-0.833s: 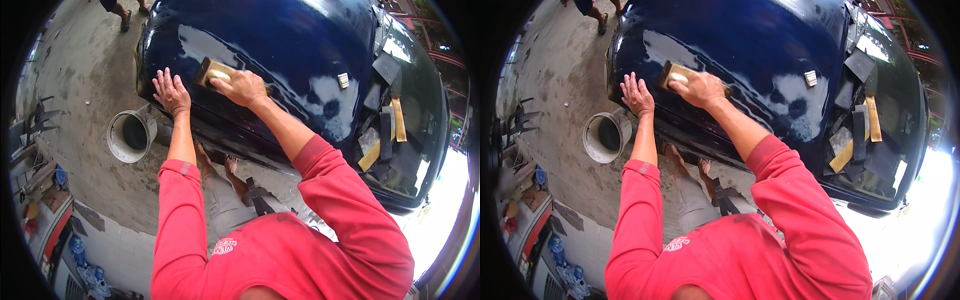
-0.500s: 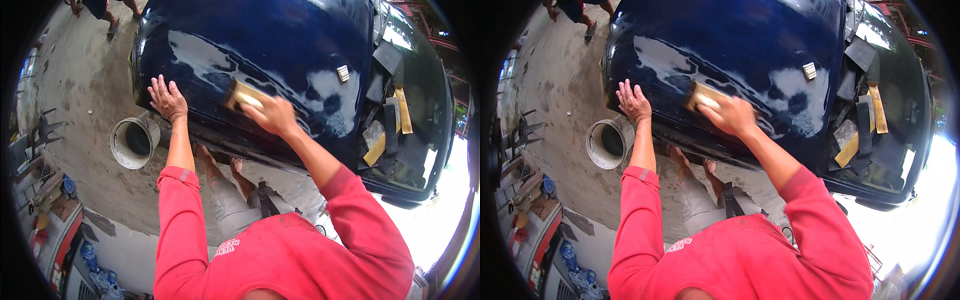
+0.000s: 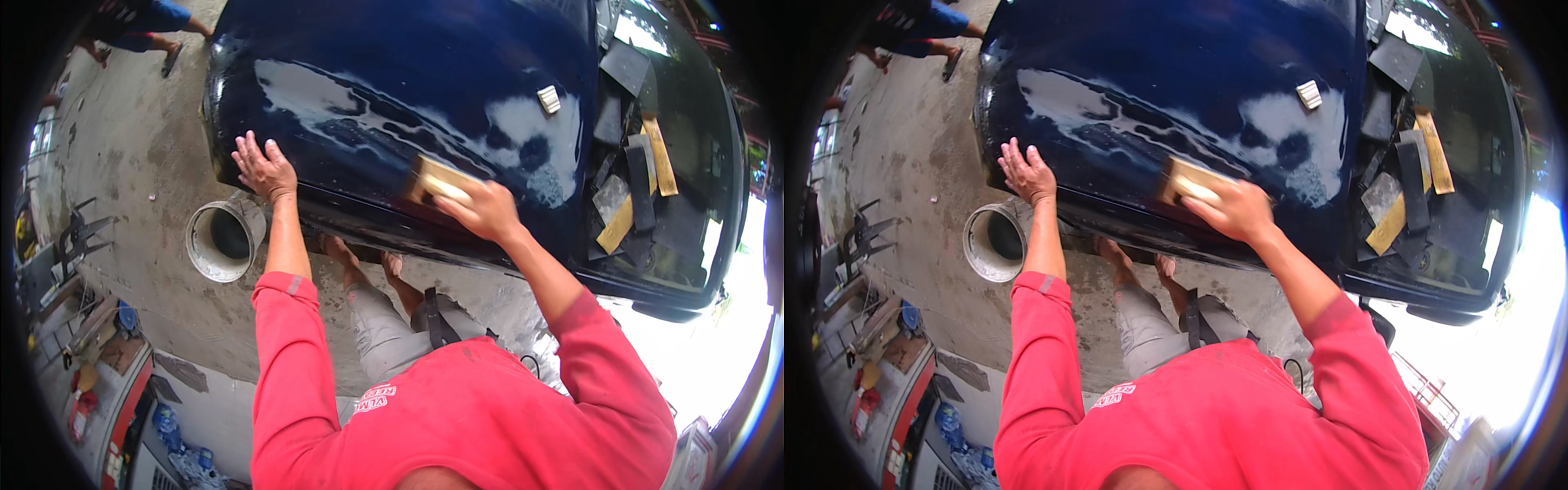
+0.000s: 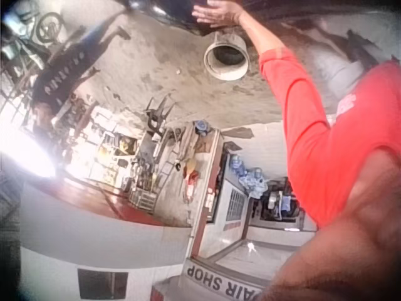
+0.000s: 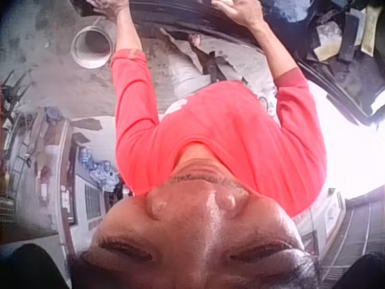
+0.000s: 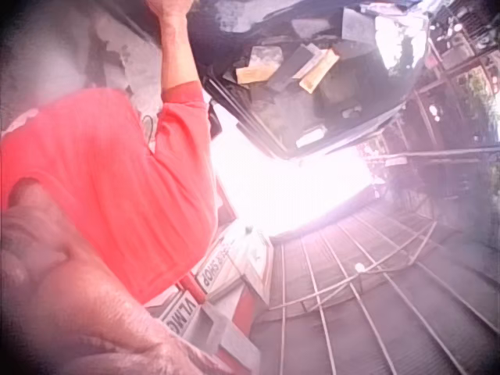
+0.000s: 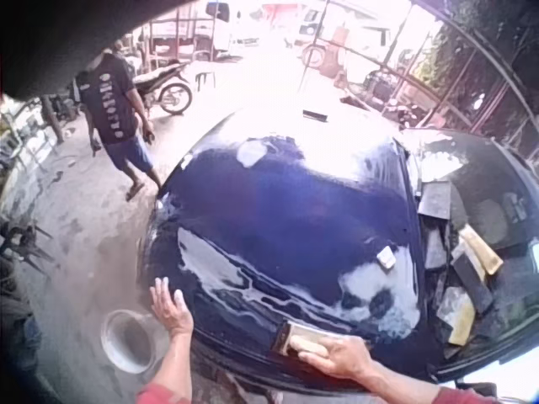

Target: The person uses a sanding block to rub the hood of a dark blue car in a garage. They repeatedly dip the block into a bucket of liquid and continue buffing the surface. Other people are visible in the background.

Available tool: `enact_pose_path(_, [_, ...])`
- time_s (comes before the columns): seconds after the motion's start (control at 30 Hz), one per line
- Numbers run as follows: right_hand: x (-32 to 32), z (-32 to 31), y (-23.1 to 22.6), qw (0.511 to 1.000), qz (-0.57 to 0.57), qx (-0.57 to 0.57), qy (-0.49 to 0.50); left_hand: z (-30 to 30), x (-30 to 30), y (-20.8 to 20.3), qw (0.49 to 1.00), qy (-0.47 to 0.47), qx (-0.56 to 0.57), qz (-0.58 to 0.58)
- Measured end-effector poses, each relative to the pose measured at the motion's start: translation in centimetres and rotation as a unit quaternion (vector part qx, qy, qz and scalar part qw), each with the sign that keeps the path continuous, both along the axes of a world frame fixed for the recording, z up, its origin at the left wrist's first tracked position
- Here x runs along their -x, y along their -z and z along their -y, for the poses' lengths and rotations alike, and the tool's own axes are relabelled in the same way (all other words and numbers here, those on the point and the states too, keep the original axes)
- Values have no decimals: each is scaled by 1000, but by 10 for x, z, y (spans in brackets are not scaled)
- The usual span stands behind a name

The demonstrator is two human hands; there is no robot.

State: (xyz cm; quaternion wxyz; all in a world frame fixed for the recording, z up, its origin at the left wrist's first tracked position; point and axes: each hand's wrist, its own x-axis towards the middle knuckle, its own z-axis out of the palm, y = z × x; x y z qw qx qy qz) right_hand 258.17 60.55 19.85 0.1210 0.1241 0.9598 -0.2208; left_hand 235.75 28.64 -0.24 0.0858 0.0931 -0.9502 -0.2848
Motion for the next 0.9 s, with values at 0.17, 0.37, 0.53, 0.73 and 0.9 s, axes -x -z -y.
enact_pose_path(0.17, [37,22,24,999,-33,-10,-23,-3,-4,-2,1000,-1,24,-6])
enact_pose_path(0.37, [-124,-45,-35,1000,16,-26,-3,-4,-6,-12,1000,-21,19,-9])
enact_pose_path(0.53, [-54,-38,3,997,-23,-60,-46,-2,-5,-10,1000,-23,6,17])
enact_pose_path(0.73, [33,-4,52,981,-108,-88,-136,-1,-8,-13,999,-21,-8,26])
enact_pose_path(0.9, [-85,-30,11,998,-16,-43,-52,-3,-8,-16,999,-30,-3,19])
